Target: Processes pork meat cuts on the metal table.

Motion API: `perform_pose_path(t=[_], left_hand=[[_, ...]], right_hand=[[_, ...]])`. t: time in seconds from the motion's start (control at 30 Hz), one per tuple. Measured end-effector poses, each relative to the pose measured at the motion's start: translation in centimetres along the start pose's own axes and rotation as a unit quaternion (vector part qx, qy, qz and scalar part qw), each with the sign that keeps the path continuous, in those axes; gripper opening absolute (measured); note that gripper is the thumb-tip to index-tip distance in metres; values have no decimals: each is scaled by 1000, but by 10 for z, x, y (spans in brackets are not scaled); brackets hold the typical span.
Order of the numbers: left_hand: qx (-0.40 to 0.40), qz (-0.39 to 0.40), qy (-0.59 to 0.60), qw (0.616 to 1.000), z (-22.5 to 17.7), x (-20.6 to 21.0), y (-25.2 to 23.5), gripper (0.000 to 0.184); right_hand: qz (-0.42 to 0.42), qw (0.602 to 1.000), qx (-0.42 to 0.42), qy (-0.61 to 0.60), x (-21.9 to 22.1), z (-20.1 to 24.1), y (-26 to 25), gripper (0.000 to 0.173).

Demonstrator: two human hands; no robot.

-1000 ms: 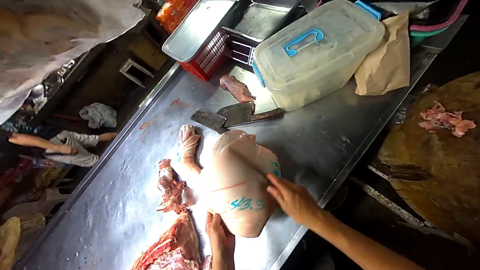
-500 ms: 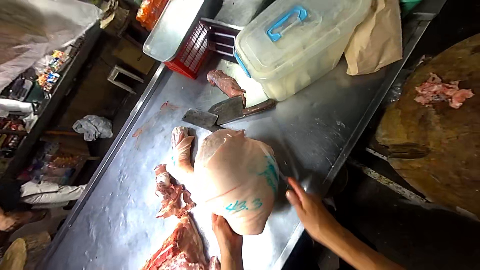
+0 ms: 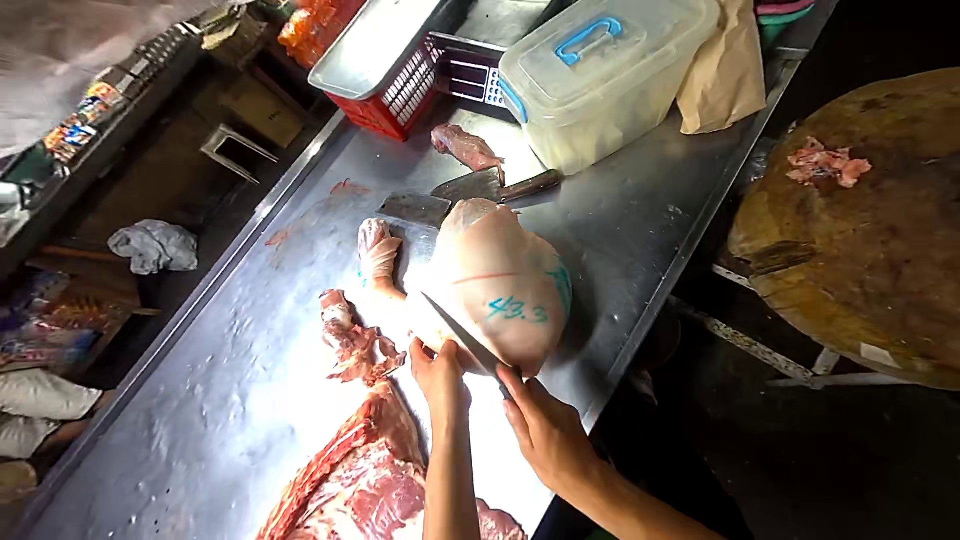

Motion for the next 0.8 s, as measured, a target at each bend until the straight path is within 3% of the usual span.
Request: perform_pose_path(t=[0.1, 0.2, 0.27, 0.37, 0.4, 0.53, 0.57, 0.63, 0.73, 0.8], left_hand=[[-2, 30, 2, 1000, -11, -5, -3, 50], [-13, 63, 9, 998, -4, -5, -8, 32], [-30, 102, 21, 994, 13, -2, -11, 24], [-64, 127, 51, 988, 39, 0, -1, 27], [-69, 126, 63, 988, 45, -2, 6, 27], [-58, 88, 98, 990, 60, -10, 19, 32], [-52, 65, 99, 992, 62, -12, 19, 29], [-38, 27, 96, 994, 68, -12, 12, 24], [-17, -15, 48, 999, 73, -21, 12, 22], [-21, -5, 23, 999, 71, -26, 10, 22]], right_hand=[[-14, 997, 76, 1, 3, -31, 1, 43], [81, 975, 201, -55, -13, -107, 0, 53], [117, 973, 191, -57, -28, -118, -5, 54], [73, 996, 49, -33, -35, -80, -20, 49], [77, 996, 41, -37, -30, -79, -24, 50], [185, 956, 211, -84, -20, -155, -41, 54], [211, 948, 221, -87, -22, -161, -43, 54], [204, 960, 171, -85, -36, -138, -52, 53], [155, 985, 33, -70, -45, -95, -67, 48], [168, 983, 36, -61, -34, -113, -79, 47]])
Point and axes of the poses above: each hand's wrist, its own y-axis away from the middle knuckle, its own x-axis out of the palm, z = x × y, the point moved 7 cm from there along -y, towards the middle knuckle, and after that the axes turned 7 degrees about y, right-handed, at the moved point
